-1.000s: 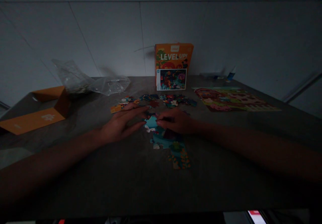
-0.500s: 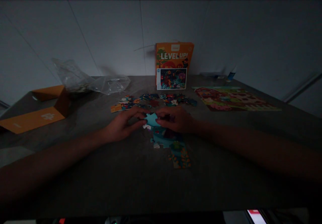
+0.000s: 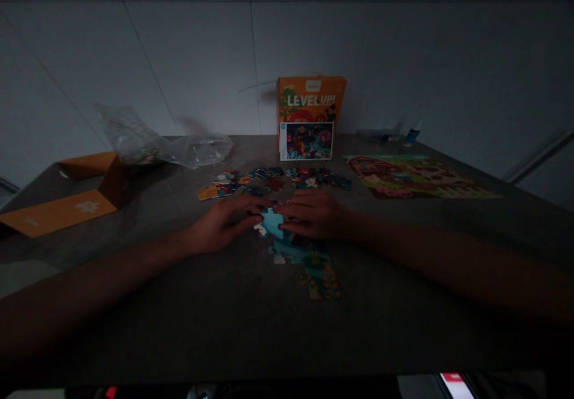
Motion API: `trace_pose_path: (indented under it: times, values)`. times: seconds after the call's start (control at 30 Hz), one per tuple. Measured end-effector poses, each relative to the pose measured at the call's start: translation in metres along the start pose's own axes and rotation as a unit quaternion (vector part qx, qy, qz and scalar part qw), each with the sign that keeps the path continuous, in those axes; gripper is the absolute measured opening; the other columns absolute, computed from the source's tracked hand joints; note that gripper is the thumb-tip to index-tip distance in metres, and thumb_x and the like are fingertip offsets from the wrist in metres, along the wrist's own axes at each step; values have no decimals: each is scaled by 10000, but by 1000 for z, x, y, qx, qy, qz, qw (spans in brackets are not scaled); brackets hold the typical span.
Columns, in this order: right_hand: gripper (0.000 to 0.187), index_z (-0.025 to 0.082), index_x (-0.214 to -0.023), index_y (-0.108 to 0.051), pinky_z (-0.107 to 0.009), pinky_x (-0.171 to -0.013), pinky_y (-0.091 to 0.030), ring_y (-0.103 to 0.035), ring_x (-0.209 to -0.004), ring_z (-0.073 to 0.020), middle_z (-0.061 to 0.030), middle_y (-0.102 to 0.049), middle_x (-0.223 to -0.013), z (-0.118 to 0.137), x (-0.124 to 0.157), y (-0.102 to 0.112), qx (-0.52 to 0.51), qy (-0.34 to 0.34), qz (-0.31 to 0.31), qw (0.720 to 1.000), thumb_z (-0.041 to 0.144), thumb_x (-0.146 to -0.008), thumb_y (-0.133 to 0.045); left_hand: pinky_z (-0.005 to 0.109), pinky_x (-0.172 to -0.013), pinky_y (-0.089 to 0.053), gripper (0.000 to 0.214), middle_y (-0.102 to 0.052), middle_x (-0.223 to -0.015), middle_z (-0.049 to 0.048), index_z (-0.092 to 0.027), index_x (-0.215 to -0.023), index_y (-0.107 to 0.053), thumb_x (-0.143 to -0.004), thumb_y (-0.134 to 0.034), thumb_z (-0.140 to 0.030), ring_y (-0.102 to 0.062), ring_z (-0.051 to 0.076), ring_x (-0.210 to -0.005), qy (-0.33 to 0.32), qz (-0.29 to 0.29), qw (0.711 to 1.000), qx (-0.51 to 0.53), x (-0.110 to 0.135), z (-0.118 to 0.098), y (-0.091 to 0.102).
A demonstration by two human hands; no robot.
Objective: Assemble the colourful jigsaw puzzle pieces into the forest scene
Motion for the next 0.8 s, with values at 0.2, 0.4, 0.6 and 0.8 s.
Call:
trace_pose_path:
  times: [0.2, 0.4, 0.6, 0.8]
  values:
    - [205, 163, -1079, -726, -304, -647, -454, -587, -691, -159, -37, -684, -755, -1, -1, 6, 21, -18, -31, 999, 302, -995, -601, 343, -914, -596, 214, -749, -1126, 74, -192, -983, -671, -916, -729, -388, -719, 203, -1014, -10, 7, 1000, -5, -1, -2, -1]
    - [175, 178, -1012, -725, -300, -622, -430, -583, -650, -148, -12, -686, -709, -2, -1, 8, 46, -22, -44, 998, 301, -967, -609, 370, -969, -587, 175, -744, -1161, 79, -192, -943, -683, -928, -715, -364, -713, 204, -1056, -17, 18, 1000, -9, 0, -1, -2]
    - [133, 179, -993, -706, -289, -597, -418, -560, -611, -132, 12, -659, -670, 0, -2, 11, 58, -5, -77, 995, 278, -939, -634, 365, -967, -585, 196, -746, -1164, 75, -187, -960, -682, -931, -717, -377, -711, 204, -1060, -31, 18, 999, -11, 0, -2, -2]
    - [121, 168, -965, -695, -286, -586, -431, -560, -611, -134, -2, -674, -702, 3, -2, 11, 45, 14, -88, 995, 272, -921, -652, 372, -910, -583, 361, -746, -1123, 82, -192, -1166, -667, -902, -743, -426, -705, 232, -1039, -57, 26, 996, -69, 0, -10, -2]
Point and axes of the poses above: each hand's wrist, its own x-axis away from the middle knuckle, its own y-axis out of the back of the hand, z = x × y, the point moved 7 cm from there along -x, towards the middle knuckle
